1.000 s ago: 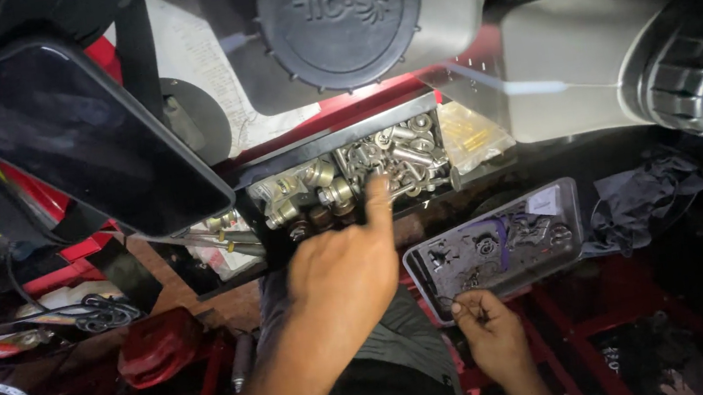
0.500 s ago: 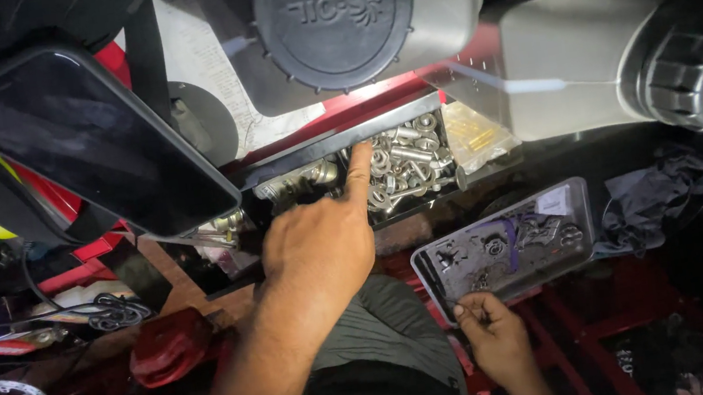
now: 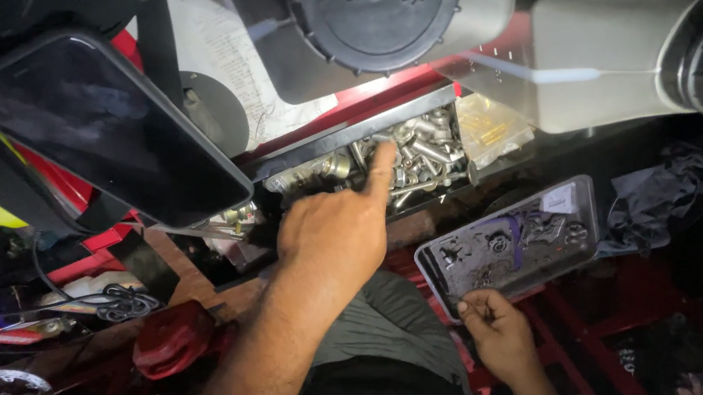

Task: The person uses pliers to remove a small metal clip from a disassembled engine block. They then search through drawers containing various nuts, bolts, and washers, selecting specific parts. The person wipes a gear with a cloth and places it on the workbench before continuing to sort through hardware.

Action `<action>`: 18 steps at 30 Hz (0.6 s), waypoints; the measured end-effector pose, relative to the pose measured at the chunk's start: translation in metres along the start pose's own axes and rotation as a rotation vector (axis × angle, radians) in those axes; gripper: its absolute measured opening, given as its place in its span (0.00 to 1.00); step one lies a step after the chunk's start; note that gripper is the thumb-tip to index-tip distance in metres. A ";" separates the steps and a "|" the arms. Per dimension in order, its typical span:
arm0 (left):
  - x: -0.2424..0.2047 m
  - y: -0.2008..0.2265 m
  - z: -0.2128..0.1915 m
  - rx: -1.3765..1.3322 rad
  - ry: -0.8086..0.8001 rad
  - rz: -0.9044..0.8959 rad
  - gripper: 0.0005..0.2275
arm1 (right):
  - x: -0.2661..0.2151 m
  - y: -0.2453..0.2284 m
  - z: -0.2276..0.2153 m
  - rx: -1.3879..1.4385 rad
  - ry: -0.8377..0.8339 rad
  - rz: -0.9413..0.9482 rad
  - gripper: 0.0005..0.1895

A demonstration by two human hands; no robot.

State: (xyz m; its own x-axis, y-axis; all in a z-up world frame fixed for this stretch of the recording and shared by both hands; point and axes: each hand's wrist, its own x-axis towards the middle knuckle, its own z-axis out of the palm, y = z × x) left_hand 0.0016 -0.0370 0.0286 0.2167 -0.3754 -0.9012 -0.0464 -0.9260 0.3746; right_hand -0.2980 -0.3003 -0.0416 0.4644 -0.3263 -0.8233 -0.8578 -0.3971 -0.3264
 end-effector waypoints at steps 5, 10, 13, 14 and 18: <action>0.002 -0.007 0.000 -0.026 0.067 0.012 0.34 | 0.002 0.019 0.006 0.040 -0.011 -0.007 0.04; 0.011 -0.009 0.000 -0.057 0.142 0.063 0.32 | -0.001 0.005 0.006 0.028 -0.009 0.004 0.05; 0.006 -0.009 -0.003 -0.141 0.073 0.037 0.33 | -0.003 0.002 0.008 0.053 -0.009 0.015 0.05; 0.000 -0.009 -0.004 -0.202 0.075 0.053 0.32 | -0.003 0.005 0.008 0.057 -0.006 0.020 0.05; -0.006 -0.012 0.008 -0.278 0.134 0.075 0.26 | -0.004 0.002 0.009 0.043 -0.021 0.022 0.04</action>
State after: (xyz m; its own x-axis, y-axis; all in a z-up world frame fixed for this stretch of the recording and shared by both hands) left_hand -0.0069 -0.0239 0.0277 0.3507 -0.4168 -0.8386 0.1973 -0.8425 0.5012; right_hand -0.3034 -0.2924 -0.0431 0.4409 -0.3166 -0.8398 -0.8767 -0.3526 -0.3273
